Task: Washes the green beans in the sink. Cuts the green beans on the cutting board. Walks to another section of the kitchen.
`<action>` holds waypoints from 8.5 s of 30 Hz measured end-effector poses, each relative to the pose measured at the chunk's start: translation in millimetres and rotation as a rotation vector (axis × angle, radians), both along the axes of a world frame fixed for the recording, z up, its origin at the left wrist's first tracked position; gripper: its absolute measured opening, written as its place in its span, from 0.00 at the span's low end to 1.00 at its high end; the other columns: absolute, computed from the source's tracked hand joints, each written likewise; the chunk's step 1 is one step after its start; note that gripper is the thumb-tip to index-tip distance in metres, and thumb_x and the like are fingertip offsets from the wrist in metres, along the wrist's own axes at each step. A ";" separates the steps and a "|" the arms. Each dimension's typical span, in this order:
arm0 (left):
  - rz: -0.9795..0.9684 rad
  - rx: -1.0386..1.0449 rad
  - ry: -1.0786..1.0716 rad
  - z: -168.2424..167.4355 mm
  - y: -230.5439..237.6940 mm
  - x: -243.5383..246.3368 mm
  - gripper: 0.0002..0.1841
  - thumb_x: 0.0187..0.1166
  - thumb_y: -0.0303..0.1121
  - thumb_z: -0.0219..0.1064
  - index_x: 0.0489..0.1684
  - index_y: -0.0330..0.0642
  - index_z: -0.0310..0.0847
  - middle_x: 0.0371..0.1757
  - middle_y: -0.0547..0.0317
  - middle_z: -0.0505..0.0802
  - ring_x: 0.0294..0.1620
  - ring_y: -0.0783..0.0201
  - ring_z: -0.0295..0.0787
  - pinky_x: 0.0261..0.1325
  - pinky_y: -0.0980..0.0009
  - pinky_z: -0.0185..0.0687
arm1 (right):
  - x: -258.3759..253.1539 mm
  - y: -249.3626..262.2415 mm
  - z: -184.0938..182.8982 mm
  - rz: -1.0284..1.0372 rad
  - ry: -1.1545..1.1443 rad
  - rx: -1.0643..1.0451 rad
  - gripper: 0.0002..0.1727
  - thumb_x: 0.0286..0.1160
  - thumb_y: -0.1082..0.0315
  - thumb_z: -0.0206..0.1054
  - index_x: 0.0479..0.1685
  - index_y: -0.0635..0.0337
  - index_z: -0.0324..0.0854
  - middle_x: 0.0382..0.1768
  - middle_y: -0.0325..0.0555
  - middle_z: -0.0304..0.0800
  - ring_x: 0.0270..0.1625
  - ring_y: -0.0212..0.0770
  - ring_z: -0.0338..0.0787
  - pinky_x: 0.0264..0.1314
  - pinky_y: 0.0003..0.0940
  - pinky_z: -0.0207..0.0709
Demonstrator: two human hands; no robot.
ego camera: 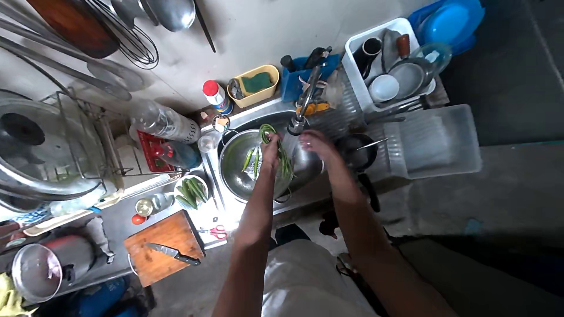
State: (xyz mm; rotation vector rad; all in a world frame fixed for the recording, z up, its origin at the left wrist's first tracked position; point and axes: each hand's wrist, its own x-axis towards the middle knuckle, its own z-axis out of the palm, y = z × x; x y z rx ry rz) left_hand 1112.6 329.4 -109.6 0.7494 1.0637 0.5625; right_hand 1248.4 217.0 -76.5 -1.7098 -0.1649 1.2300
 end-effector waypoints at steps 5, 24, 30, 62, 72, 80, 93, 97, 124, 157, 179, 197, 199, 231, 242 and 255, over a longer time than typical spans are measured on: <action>0.103 0.000 -0.004 7.8 3.0 13.8 0.12 0.81 0.34 0.69 0.56 0.39 0.77 0.49 0.52 0.89 0.45 0.63 0.85 0.47 0.64 0.84 | 59.0 33.7 -6.1 -0.214 0.109 -0.087 0.35 0.90 0.39 0.51 0.80 0.57 0.69 0.60 0.47 0.89 0.49 0.37 0.90 0.51 0.30 0.84; -0.059 0.074 0.025 21.5 3.5 -13.3 0.19 0.72 0.35 0.80 0.55 0.39 0.79 0.47 0.56 0.86 0.46 0.66 0.81 0.47 0.66 0.81 | 84.5 62.4 17.1 -0.299 0.008 0.282 0.15 0.94 0.57 0.49 0.62 0.54 0.75 0.44 0.35 0.90 0.43 0.31 0.89 0.49 0.29 0.83; -0.095 0.128 -0.019 43.0 -7.3 -35.7 0.18 0.74 0.31 0.76 0.57 0.37 0.78 0.46 0.56 0.87 0.46 0.67 0.84 0.50 0.66 0.85 | -31.2 -26.6 8.4 0.343 -0.205 0.245 0.32 0.86 0.51 0.62 0.87 0.49 0.66 0.80 0.41 0.79 0.78 0.41 0.81 0.79 0.45 0.77; -0.438 0.872 0.152 147.0 13.6 -267.0 0.16 0.79 0.22 0.70 0.64 0.31 0.84 0.53 0.41 0.94 0.53 0.51 0.93 0.62 0.54 0.88 | -251.3 0.8 83.8 0.217 -0.986 -0.088 0.31 0.90 0.49 0.57 0.72 0.72 0.79 0.62 0.68 0.88 0.65 0.54 0.89 0.75 0.47 0.77; -0.695 0.997 0.987 179.5 17.8 -668.1 0.22 0.66 0.34 0.84 0.60 0.47 0.87 0.43 0.45 0.94 0.46 0.42 0.93 0.49 0.41 0.88 | -510.1 58.1 100.6 1.129 -0.820 0.019 0.25 0.83 0.62 0.69 0.71 0.71 0.78 0.59 0.73 0.87 0.65 0.69 0.87 0.72 0.68 0.76; -0.670 0.943 1.159 67.8 57.5 -836.2 0.15 0.77 0.34 0.74 0.58 0.38 0.85 0.54 0.42 0.92 0.60 0.41 0.89 0.64 0.42 0.85 | -640.6 112.1 51.2 1.301 -1.028 0.250 0.19 0.77 0.63 0.75 0.64 0.57 0.81 0.60 0.59 0.88 0.60 0.63 0.90 0.62 0.64 0.84; -0.441 0.923 1.204 -22.0 12.9 -786.5 0.38 0.93 0.59 0.39 0.99 0.51 0.35 0.99 0.56 0.38 0.99 0.50 0.27 0.93 0.32 0.34 | -688.7 21.4 -31.3 1.039 -1.057 0.057 0.27 0.79 0.53 0.73 0.67 0.66 0.80 0.64 0.65 0.83 0.70 0.65 0.83 0.73 0.60 0.78; -0.563 1.047 1.192 -22.1 15.6 -782.8 0.32 0.95 0.52 0.40 0.98 0.62 0.43 0.99 0.62 0.41 0.99 0.53 0.27 0.93 0.32 0.30 | -686.8 15.7 -28.7 1.066 -1.016 0.038 0.21 0.83 0.63 0.68 0.69 0.65 0.78 0.65 0.64 0.84 0.72 0.63 0.83 0.75 0.56 0.78; -0.708 1.261 0.874 -37.7 19.4 -705.7 0.15 0.82 0.33 0.63 0.60 0.64 0.88 0.93 0.62 0.64 0.97 0.50 0.40 0.87 0.22 0.24 | -631.4 -49.7 5.2 0.691 -0.588 -0.269 0.25 0.94 0.60 0.50 0.82 0.63 0.67 0.68 0.63 0.83 0.60 0.56 0.91 0.65 0.53 0.84; -0.687 1.294 0.770 -45.6 19.7 -685.5 0.17 0.89 0.54 0.55 0.57 0.58 0.86 0.86 0.65 0.74 0.94 0.54 0.50 0.91 0.32 0.34 | -756.7 -81.2 30.7 0.653 -0.631 -0.456 0.36 0.92 0.66 0.46 0.99 0.39 0.42 0.61 0.64 0.88 0.41 0.59 0.95 0.46 0.55 0.89; -0.737 1.317 0.651 -50.1 24.2 -693.7 0.14 0.84 0.54 0.63 0.48 0.59 0.89 0.86 0.67 0.74 0.96 0.56 0.47 0.92 0.32 0.27 | -774.8 -76.9 12.8 0.567 -0.734 -0.466 0.34 0.93 0.65 0.46 0.98 0.41 0.47 0.50 0.62 0.91 0.41 0.61 0.94 0.44 0.54 0.88; -0.788 1.281 0.689 -50.0 24.0 -691.2 0.13 0.82 0.49 0.60 0.39 0.55 0.87 0.88 0.66 0.71 0.96 0.55 0.43 0.91 0.32 0.23 | -767.8 -74.9 -2.7 0.578 -0.727 -0.517 0.36 0.91 0.67 0.49 0.98 0.40 0.46 0.58 0.63 0.91 0.47 0.62 0.95 0.49 0.57 0.88; -0.762 1.294 0.696 -50.6 22.7 -690.9 0.16 0.91 0.48 0.51 0.47 0.52 0.83 0.88 0.66 0.72 0.96 0.56 0.44 0.92 0.33 0.26 | -767.8 -74.9 -3.6 0.569 -0.743 -0.500 0.36 0.90 0.68 0.49 0.98 0.39 0.47 0.55 0.63 0.91 0.45 0.63 0.95 0.47 0.56 0.88; -0.637 1.267 0.708 -52.2 22.8 -687.8 0.19 0.92 0.44 0.49 0.71 0.50 0.78 0.85 0.63 0.76 0.94 0.59 0.52 0.94 0.37 0.31 | -747.1 -58.5 9.2 0.673 -0.724 -0.529 0.36 0.93 0.63 0.46 0.98 0.26 0.41 0.62 0.65 0.87 0.46 0.64 0.94 0.47 0.58 0.87; -0.636 1.246 0.685 -51.1 22.5 -689.8 0.15 0.81 0.34 0.55 0.59 0.47 0.83 0.86 0.57 0.74 0.94 0.53 0.52 0.93 0.36 0.34 | -741.1 -52.0 14.2 0.662 -0.761 -0.434 0.35 0.92 0.63 0.49 0.97 0.29 0.48 0.51 0.63 0.90 0.40 0.63 0.93 0.42 0.59 0.87; -0.600 1.211 0.670 -57.8 30.8 -685.1 0.14 0.83 0.38 0.55 0.55 0.49 0.85 0.82 0.59 0.78 0.91 0.57 0.58 0.94 0.40 0.33 | -743.6 -23.6 30.3 0.733 -0.723 -0.518 0.38 0.89 0.66 0.50 0.97 0.29 0.45 0.59 0.65 0.88 0.45 0.63 0.94 0.48 0.58 0.87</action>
